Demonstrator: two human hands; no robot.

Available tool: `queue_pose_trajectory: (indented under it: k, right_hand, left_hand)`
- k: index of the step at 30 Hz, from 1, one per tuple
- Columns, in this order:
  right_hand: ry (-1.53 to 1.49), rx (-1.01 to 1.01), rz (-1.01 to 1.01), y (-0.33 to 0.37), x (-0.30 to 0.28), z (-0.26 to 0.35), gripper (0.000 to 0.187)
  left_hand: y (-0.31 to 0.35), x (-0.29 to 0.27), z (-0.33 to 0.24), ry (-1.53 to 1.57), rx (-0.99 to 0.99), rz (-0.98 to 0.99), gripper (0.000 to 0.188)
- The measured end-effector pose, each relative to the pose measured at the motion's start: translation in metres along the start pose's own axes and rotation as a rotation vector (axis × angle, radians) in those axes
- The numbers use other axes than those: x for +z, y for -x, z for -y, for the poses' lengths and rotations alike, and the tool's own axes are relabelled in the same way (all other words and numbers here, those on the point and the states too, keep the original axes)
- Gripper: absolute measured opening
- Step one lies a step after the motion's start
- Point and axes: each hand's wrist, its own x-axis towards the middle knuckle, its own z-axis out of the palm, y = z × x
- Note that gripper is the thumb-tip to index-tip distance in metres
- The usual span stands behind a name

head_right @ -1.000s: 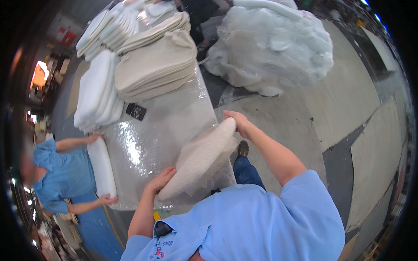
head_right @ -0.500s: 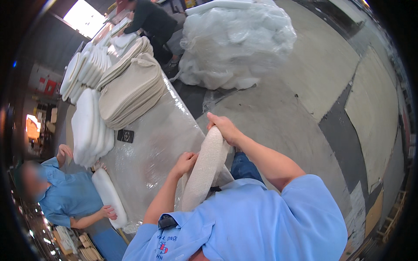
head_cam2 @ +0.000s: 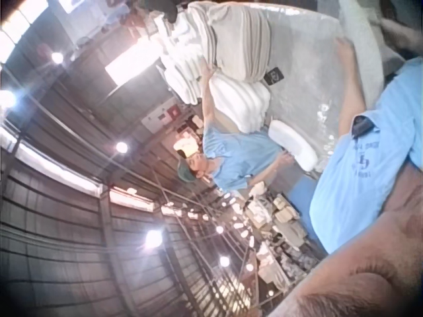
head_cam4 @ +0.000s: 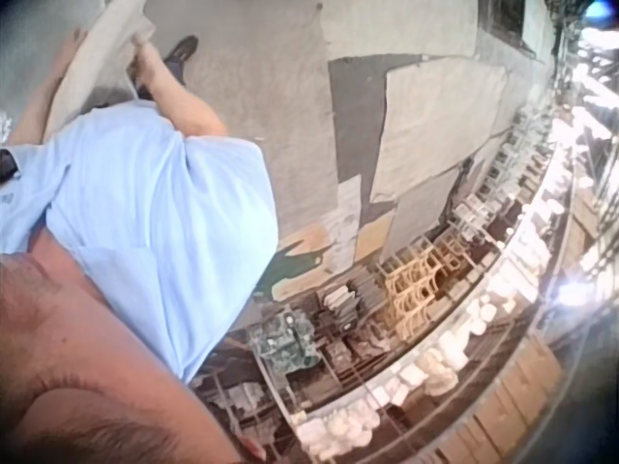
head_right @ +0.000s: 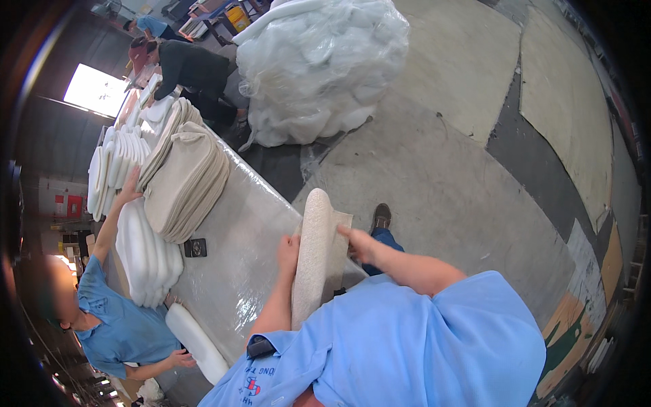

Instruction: The person inserts white foam inserts into beige fabric covers at a work table, then folds and stacks the finished cushions. The person handles foam and covers one at a time, aligning edges and smoothing the fabric before stacking.

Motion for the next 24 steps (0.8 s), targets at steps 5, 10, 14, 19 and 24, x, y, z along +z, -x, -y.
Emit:
queue_pose_trajectory:
  k: [5,10,14,19,24]
  right_hand:
    - [-0.167,-0.149,-0.252,0.003,0.036,-0.003,0.058]
    - [-0.484,-0.198,-0.41,-0.055,0.01,-0.007,0.064]
    - [-0.321,-0.143,-0.635,-0.078,0.005,-0.005,0.063]
    - [-0.235,-0.202,-0.51,-0.101,-0.003,-0.017,0.054]
    - [-0.946,-0.311,0.08,-0.156,-0.019,-0.056,0.041]
  left_hand:
    - [-0.015,-0.015,-0.012,0.271,-0.211,0.397,0.049]
    - [-0.013,0.01,-0.054,-0.159,0.09,0.014,0.045]
    - [-0.008,0.021,-0.045,-0.128,-0.026,-0.092,0.041]
    - [-0.009,0.025,-0.038,-0.137,-0.061,-0.12,0.04]
    - [-0.006,0.029,-0.041,-0.14,-0.078,-0.09,0.033]
